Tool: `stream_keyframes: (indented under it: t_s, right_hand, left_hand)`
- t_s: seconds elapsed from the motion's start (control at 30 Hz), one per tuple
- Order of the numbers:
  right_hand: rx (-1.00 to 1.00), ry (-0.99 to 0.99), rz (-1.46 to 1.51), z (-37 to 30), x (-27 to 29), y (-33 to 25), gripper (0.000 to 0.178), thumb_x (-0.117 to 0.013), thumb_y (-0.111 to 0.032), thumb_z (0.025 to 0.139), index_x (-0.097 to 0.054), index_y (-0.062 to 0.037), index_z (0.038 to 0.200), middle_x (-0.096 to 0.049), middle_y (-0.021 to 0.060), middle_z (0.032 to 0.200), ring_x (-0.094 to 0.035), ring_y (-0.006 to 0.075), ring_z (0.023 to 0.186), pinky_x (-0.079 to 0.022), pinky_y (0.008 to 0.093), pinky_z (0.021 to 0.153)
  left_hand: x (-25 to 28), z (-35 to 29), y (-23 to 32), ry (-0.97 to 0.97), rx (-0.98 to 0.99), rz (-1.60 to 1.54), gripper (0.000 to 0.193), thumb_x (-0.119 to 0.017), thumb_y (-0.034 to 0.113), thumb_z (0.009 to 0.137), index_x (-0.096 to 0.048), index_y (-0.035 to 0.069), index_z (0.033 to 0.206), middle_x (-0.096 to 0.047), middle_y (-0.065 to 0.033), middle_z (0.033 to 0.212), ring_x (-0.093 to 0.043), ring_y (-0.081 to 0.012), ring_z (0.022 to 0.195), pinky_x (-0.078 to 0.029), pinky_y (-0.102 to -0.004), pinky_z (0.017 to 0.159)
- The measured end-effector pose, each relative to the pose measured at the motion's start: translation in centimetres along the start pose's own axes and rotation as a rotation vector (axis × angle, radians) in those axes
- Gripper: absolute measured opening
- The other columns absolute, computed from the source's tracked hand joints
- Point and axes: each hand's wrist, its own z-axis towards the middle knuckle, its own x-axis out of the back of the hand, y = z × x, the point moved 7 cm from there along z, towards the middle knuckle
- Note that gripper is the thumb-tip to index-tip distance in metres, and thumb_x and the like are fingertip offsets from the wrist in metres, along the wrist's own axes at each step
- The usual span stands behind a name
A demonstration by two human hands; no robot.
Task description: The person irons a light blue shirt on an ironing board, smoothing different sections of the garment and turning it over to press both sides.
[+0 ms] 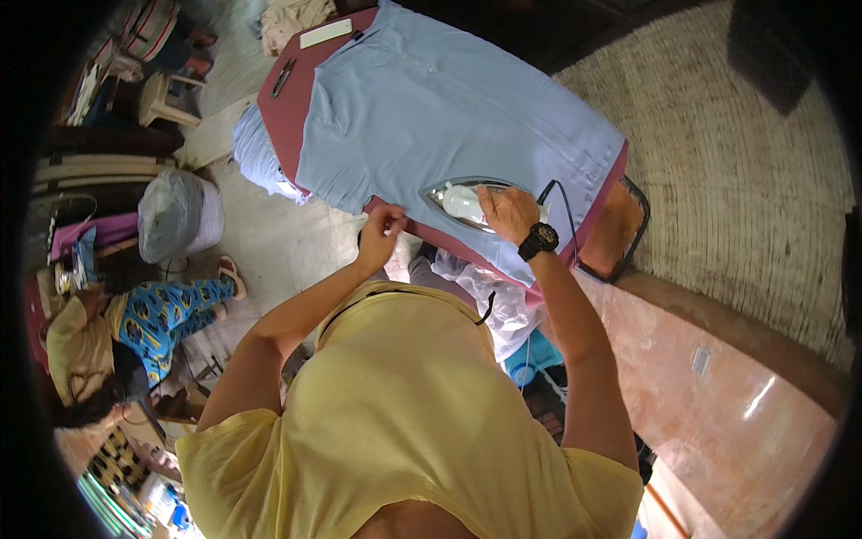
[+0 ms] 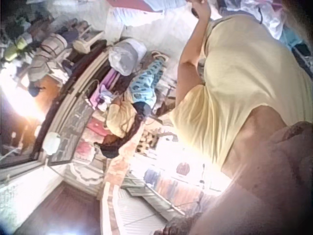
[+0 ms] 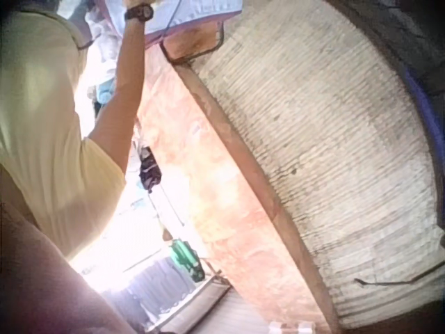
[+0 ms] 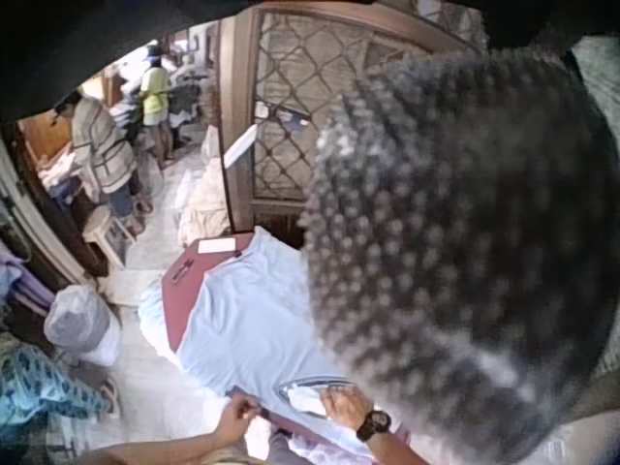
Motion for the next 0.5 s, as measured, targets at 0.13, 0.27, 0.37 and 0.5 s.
stream_keyframes:
  t_s: [0.13,0.27,0.37,0.5]
  right_hand:
    - [0.056,-0.057,-0.034,0.0,0.1,-2.6,0.047,-0.049,-0.042,0.098,-0.072,-0.0077,0.076,-0.066,0.0194,0.066,-0.066,0.0385,0.062,-0.054,0.0491,0.06]
    - [0.163,-0.123,-0.017,-0.1,-0.2,-4.7,0.052,-0.051,-0.05,0.096,-0.073,-0.0056,0.081,-0.067,0.0192,0.067,-0.066,0.039,0.063,-0.053,0.0489,0.06]
    - [0.24,-0.188,0.037,-0.3,-0.5,-5.0,0.057,-0.057,-0.059,0.09,-0.073,-0.0042,0.091,-0.068,0.02,0.072,-0.067,0.0392,0.069,-0.053,0.0485,0.064]
    - [0.225,-0.311,0.048,-0.7,-0.1,-4.4,0.063,-0.06,-0.064,0.086,-0.071,-0.0025,0.098,-0.069,0.0211,0.077,-0.068,0.0397,0.074,-0.054,0.0472,0.068]
  left_hand:
    - [2.1,0.6,-3.5,0.294,0.485,-0.629,0.021,-0.062,0.02,0.095,-0.063,0.007,0.112,-0.067,-0.0039,0.104,-0.064,-0.0147,0.093,-0.052,-0.0297,0.084]
    - [1.2,2.5,-3.0,0.461,0.651,-0.787,0.018,-0.068,0.025,0.091,-0.062,0.013,0.103,-0.063,-0.0002,0.093,-0.06,-0.0141,0.083,-0.048,-0.028,0.074]
    - [1.6,4.5,-4.0,0.664,0.683,-0.873,0.018,-0.072,0.024,0.089,-0.06,0.014,0.097,-0.056,0.0011,0.079,-0.055,-0.0136,0.075,-0.045,-0.0297,0.071]
    - [4.6,4.0,-2.2,0.899,0.096,-0.813,0.02,-0.076,0.015,0.085,-0.057,0.012,0.088,-0.05,0.0008,0.07,-0.049,-0.0139,0.06,-0.041,-0.0285,0.057]
